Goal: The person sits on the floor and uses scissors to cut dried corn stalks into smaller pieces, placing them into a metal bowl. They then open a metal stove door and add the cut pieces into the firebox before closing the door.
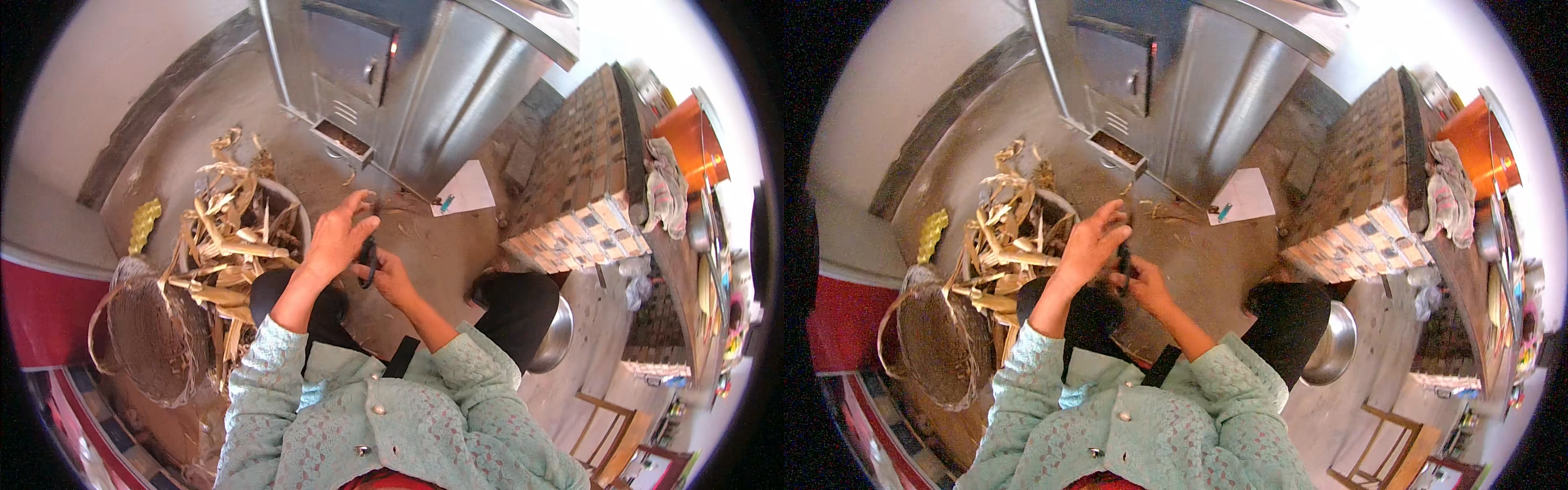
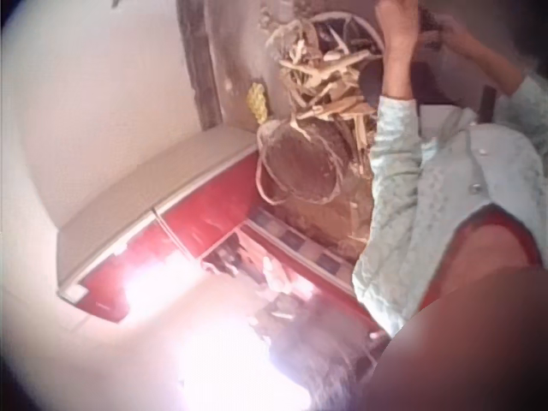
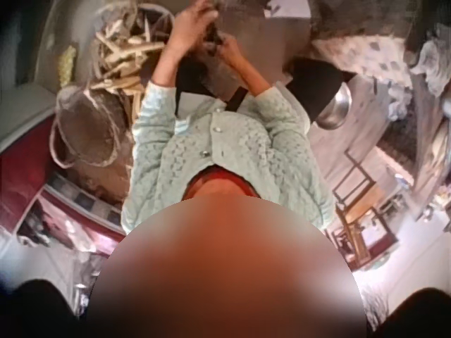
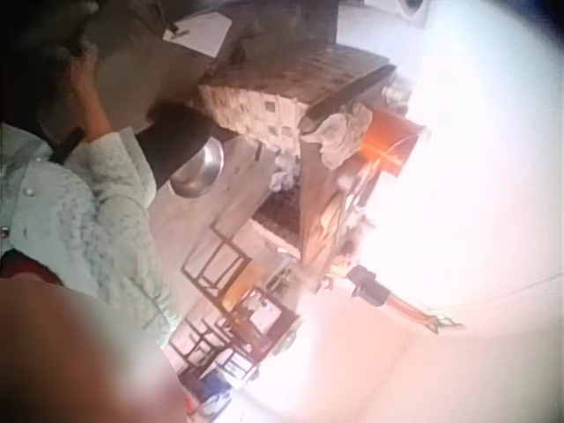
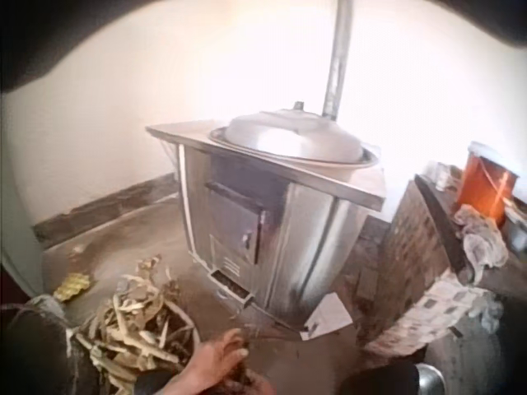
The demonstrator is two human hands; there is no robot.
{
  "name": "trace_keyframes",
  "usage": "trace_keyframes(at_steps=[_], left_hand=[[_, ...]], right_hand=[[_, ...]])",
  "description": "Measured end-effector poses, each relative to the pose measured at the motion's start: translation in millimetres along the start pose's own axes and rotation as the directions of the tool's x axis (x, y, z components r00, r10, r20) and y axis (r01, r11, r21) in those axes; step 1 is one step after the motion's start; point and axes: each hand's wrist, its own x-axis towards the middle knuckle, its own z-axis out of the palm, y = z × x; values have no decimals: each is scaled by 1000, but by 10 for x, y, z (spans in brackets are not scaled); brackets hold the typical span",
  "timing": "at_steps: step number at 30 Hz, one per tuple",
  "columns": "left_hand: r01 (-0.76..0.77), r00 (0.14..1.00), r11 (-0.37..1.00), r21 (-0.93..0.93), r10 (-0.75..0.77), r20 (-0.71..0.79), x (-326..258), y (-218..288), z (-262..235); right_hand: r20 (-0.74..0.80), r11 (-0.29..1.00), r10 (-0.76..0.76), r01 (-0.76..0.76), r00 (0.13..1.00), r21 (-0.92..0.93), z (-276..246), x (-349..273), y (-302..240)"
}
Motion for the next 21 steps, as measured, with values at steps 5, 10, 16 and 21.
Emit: trace_keyframes(at_steps=[5,10,16,21], left_hand=[[-103,970,973,207,53,236,305,-256,381],[-273,900,800,534,17,435,241,-306,580],[-346,845,681,645,-72,529,217,-175,653],[-371,806,684,628,-99,583,207,-262,777]], right_hand=[[-432,979,205,-175,878,108,-704,-10,718],[-679,892,432,-393,594,225,-1288,166,1394],[-743,837,480,-498,466,228,-1838,414,1648],[-796,690,469,-722,382,60,-2477,631,2094]])
